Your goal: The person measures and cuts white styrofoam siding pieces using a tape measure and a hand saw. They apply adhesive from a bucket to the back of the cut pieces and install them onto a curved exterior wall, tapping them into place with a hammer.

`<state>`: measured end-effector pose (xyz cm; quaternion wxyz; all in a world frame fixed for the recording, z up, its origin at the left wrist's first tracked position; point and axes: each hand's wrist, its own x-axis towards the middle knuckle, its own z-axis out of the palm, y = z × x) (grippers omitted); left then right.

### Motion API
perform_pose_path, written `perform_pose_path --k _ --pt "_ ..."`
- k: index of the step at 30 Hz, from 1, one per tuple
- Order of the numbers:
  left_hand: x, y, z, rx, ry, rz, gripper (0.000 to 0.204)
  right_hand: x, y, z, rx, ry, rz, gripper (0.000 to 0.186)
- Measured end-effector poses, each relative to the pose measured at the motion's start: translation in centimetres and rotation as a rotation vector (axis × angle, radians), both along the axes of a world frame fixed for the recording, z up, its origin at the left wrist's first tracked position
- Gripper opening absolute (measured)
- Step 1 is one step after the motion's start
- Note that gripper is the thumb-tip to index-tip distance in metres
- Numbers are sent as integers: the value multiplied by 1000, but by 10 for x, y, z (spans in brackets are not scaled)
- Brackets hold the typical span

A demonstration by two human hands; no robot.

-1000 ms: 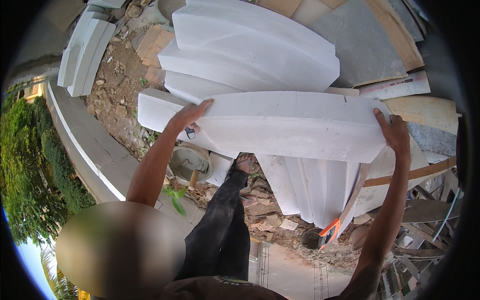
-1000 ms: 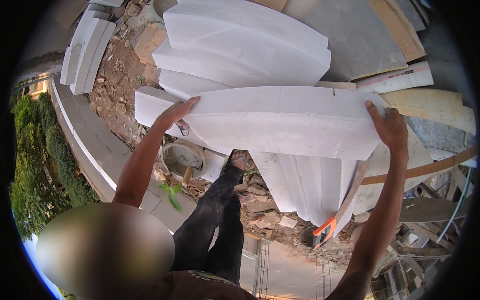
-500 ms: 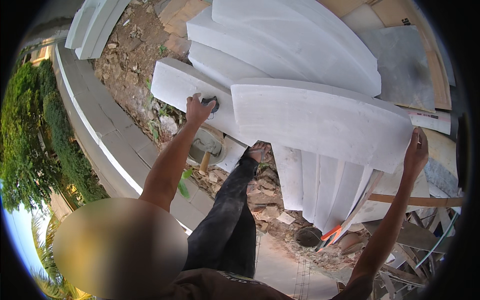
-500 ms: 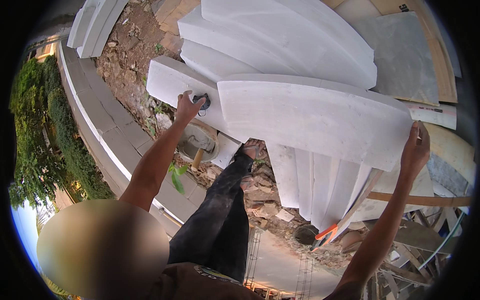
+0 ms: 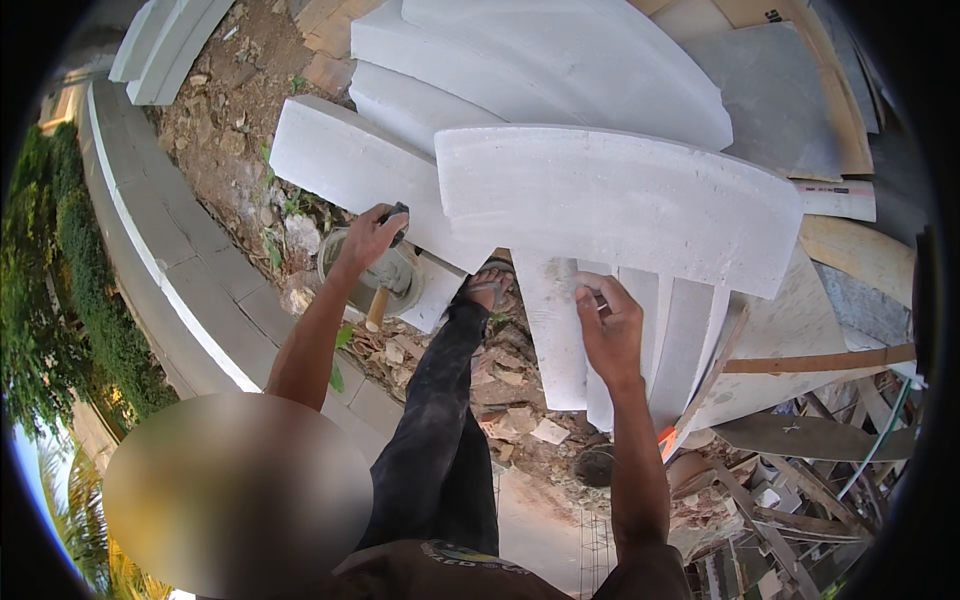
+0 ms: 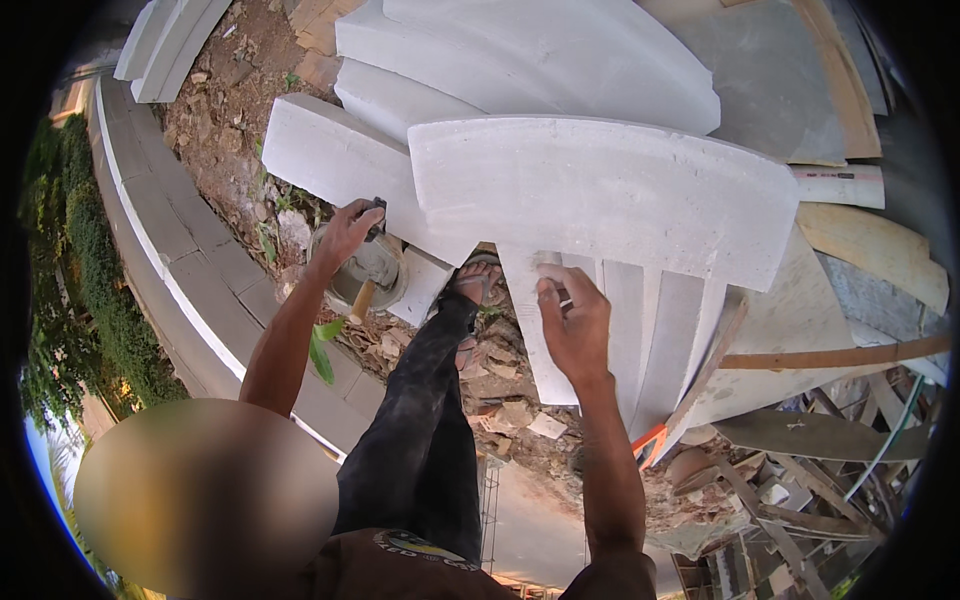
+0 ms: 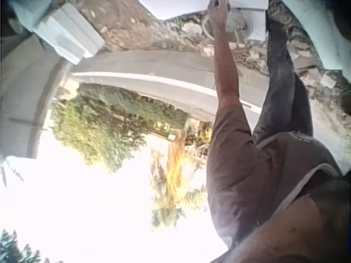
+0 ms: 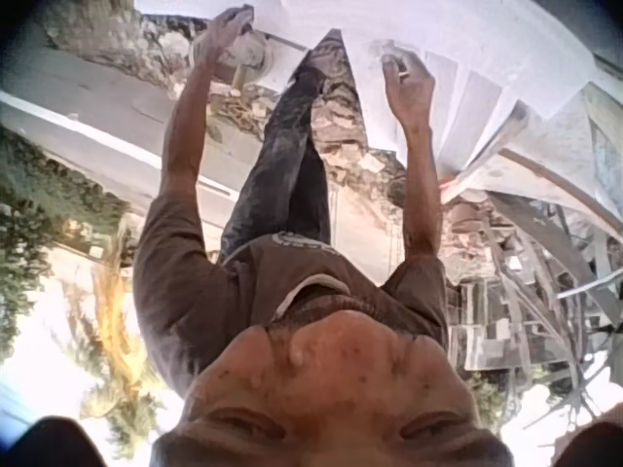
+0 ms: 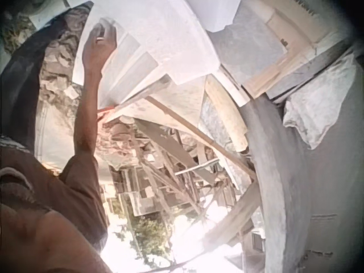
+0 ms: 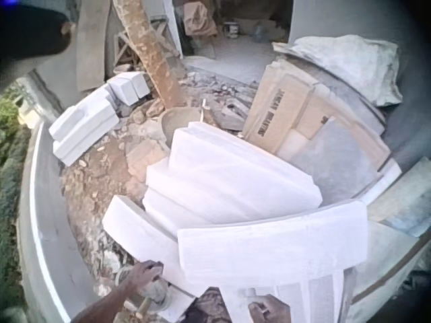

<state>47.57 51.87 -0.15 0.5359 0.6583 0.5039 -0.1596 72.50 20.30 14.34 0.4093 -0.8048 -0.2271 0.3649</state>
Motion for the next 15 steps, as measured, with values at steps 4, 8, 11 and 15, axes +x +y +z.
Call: perform_pose_path --k 4,8,11,15 --pt "-44 -81 63 -108 -190 136 52 -87 23 -24 156 242 16 27" --pt "-19 -107 115 -501 -386 -179 46 -108 31 -3 -87 694 21 30" --pt "-1 -116 127 -567 -414 -255 40 -108 15 -5 -65 801 -34 31" --pt "10 -124 120 -540 -478 -419 40 -109 -6 -31 33 790 -49 36"
